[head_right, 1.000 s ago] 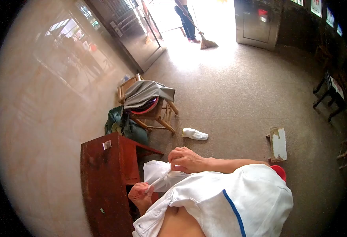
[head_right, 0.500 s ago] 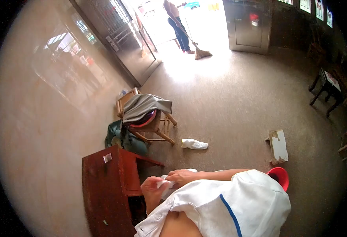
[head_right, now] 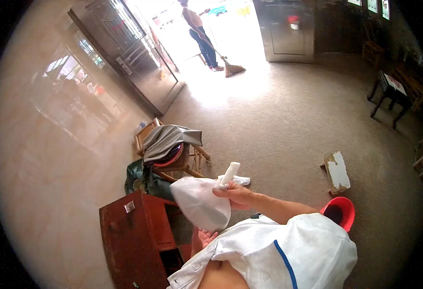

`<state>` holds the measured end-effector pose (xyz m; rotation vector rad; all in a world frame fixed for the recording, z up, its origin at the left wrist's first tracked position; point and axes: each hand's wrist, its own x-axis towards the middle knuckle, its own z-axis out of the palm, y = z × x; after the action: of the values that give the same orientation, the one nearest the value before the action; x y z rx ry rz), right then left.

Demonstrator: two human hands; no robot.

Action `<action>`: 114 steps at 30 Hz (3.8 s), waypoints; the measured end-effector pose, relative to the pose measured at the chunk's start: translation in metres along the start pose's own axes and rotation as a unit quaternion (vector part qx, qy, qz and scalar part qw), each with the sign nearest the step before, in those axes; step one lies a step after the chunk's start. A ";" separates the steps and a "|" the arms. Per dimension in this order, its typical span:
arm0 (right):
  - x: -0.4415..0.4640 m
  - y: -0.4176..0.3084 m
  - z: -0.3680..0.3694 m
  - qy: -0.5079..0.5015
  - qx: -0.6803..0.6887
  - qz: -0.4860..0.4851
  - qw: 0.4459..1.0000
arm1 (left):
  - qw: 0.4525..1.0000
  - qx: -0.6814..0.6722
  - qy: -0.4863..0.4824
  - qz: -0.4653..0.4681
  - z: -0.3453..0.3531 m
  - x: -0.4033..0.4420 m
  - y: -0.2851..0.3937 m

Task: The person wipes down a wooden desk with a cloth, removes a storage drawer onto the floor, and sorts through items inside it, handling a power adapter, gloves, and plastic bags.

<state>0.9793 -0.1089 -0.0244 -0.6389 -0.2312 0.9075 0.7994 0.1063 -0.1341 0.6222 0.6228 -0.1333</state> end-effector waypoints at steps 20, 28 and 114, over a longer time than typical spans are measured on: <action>0.031 0.064 -0.021 -0.093 -0.372 -0.006 0.923 | 0.970 0.019 -0.031 0.239 0.053 -0.045 0.005; 0.039 0.076 -0.010 -0.143 -0.473 0.061 0.867 | 0.897 -0.016 0.117 0.426 0.015 -0.086 0.004; 0.065 0.142 0.042 -0.501 -0.617 0.177 0.580 | 0.856 0.225 0.400 0.239 -0.063 -0.068 -0.116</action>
<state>0.9061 0.0233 -0.0819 -1.4184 -1.9810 1.3715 0.6781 0.0446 -0.1926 1.2947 1.2337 0.4934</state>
